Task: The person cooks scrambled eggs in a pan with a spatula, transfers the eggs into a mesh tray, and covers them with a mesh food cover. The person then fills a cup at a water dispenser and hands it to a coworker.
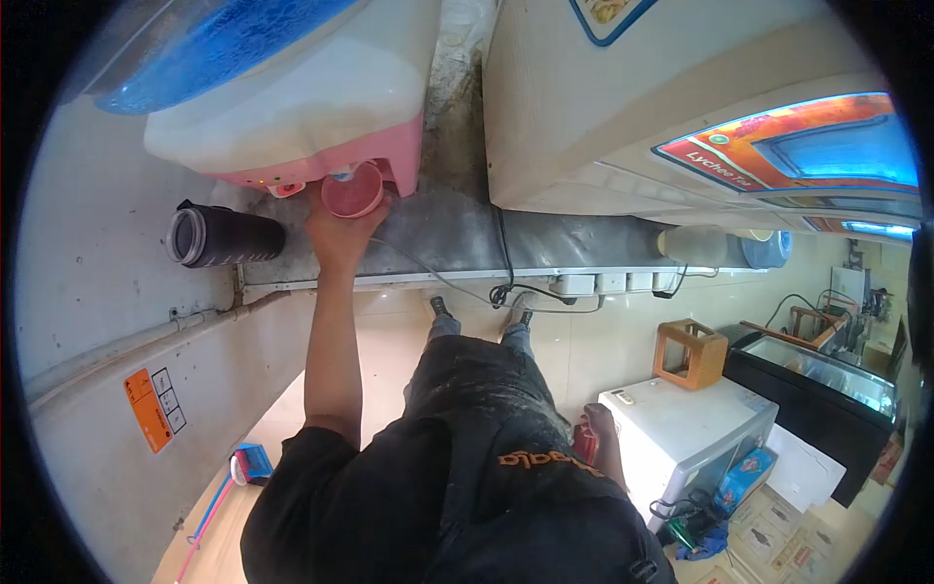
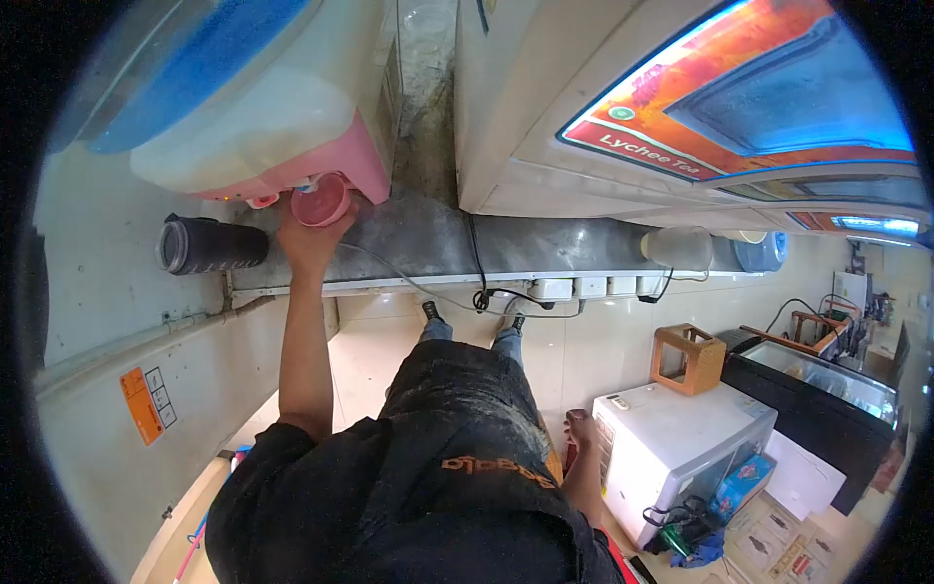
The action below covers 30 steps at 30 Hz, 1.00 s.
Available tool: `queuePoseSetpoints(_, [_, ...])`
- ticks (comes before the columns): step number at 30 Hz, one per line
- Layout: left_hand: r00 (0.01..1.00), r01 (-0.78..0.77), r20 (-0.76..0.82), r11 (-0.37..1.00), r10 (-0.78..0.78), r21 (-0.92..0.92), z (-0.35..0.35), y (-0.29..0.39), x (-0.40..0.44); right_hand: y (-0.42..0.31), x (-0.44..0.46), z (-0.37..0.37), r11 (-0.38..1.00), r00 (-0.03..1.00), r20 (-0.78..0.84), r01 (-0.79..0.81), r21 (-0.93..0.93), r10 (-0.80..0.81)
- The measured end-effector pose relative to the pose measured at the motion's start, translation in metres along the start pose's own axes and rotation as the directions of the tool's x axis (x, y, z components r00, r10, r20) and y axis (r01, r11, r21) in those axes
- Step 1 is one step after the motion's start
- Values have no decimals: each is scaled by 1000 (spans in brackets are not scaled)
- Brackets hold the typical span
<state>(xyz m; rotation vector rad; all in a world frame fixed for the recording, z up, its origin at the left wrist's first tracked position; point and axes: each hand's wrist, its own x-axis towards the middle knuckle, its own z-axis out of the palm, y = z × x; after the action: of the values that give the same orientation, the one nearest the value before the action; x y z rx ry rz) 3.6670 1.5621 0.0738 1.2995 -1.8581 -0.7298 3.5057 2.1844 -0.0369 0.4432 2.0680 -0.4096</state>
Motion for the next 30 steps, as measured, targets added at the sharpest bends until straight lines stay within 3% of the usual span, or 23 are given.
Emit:
queuePoseSetpoints(13, [1000,-7,-2,999,7,32,0,8,0,26,-14,14,999,999,24,-37,40,36])
queuePoseSetpoints(16, [998,57,5,995,-58,80,-1,12,-2,26,-9,8,998,1000,-13,-3,60,4])
queuePoseSetpoints(24, [978,-182,-63,965,196,188,13,-20,-11,48,17,-7,994,997,-60,58,91,-52])
queuePoseSetpoints(28, [973,-189,-90,956,213,226,11,-10,-29,92,37,-11,987,992,-89,98,131,-87])
queuePoseSetpoints(30, [987,-125,-83,978,140,166,6,-11,-43,110,40,-2,982,994,-83,79,173,-65])
